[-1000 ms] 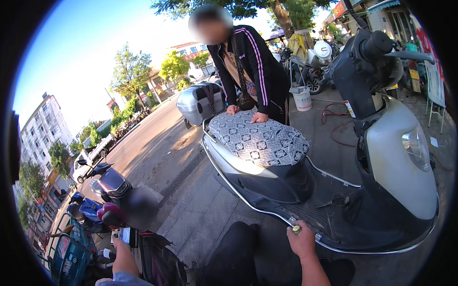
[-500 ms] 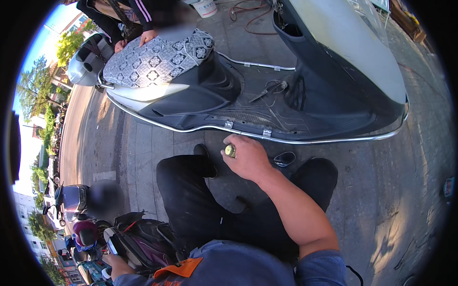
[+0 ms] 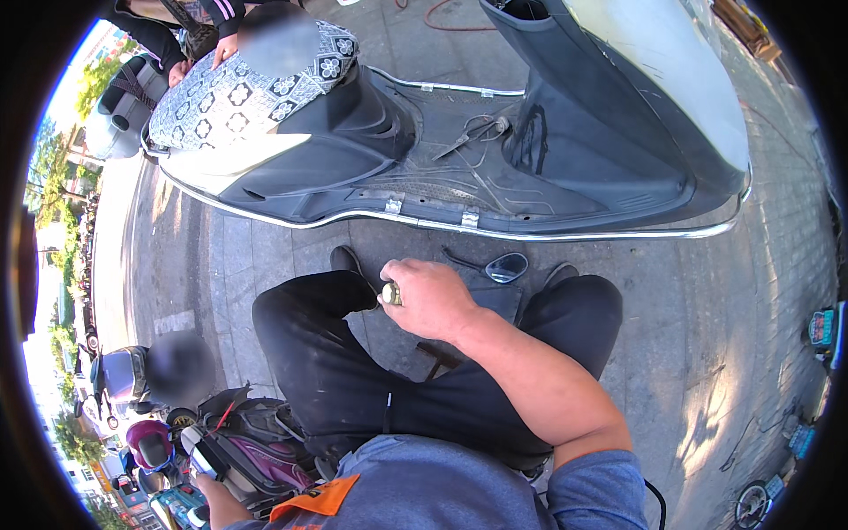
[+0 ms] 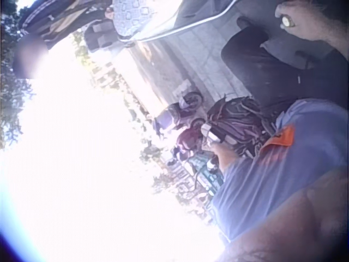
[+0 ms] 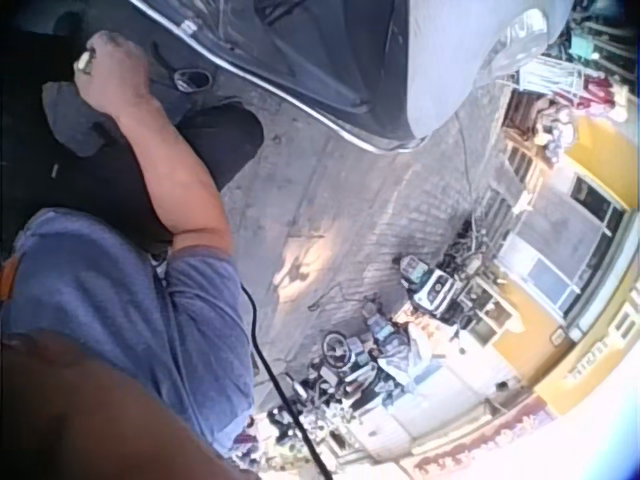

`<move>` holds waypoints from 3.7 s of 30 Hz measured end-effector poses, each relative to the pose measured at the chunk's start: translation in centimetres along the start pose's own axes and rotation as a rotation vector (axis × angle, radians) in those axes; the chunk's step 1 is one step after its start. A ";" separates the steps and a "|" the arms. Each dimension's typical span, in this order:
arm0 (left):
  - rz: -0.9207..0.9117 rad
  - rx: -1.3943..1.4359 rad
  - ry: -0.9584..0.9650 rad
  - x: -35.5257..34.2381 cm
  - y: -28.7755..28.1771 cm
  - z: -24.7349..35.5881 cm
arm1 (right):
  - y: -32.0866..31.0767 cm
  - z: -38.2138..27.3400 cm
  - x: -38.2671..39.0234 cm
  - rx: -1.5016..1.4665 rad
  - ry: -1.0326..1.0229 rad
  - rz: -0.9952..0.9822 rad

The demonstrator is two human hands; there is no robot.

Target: The person removes a floorboard cover and a battery compartment cover from a scooter, tests the electrical terminals with a multimeter, and then manipulates the battery wiring by hand.

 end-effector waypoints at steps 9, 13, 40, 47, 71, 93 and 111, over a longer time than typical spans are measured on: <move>0.023 -0.028 0.008 -0.5 -1.1 -1.1 | -0.2 -0.1 0.0 0.018 -0.026 0.050; 0.039 -0.024 0.047 -0.4 -0.2 0.9 | -0.8 0.3 -0.7 0.048 -0.016 0.045; 0.199 -0.128 1.160 22.1 -1.1 20.0 | 1.0 0.1 0.7 0.030 0.159 -0.123; -0.299 0.233 1.056 21.6 18.0 16.6 | 6.4 4.8 -2.6 0.003 0.300 -0.245; -0.826 -0.032 0.145 24.3 52.5 20.1 | 17.1 13.4 -3.7 0.388 0.301 -0.465; -0.399 0.600 0.916 19.4 -7.0 12.8 | 11.6 1.9 -8.9 -0.012 0.052 -0.099; -0.311 0.202 0.205 -0.1 0.3 1.0 | 4.1 -3.7 -5.1 0.000 -0.088 0.013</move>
Point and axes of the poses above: each hand's wrist, its own x-axis away from the middle knuckle, its own y-axis out of the palm, z = x × y, the point moved 10 cm from there along -x, towards the middle knuckle, and after that the axes turned 10 degrees about -z, right-handed, at the moved point
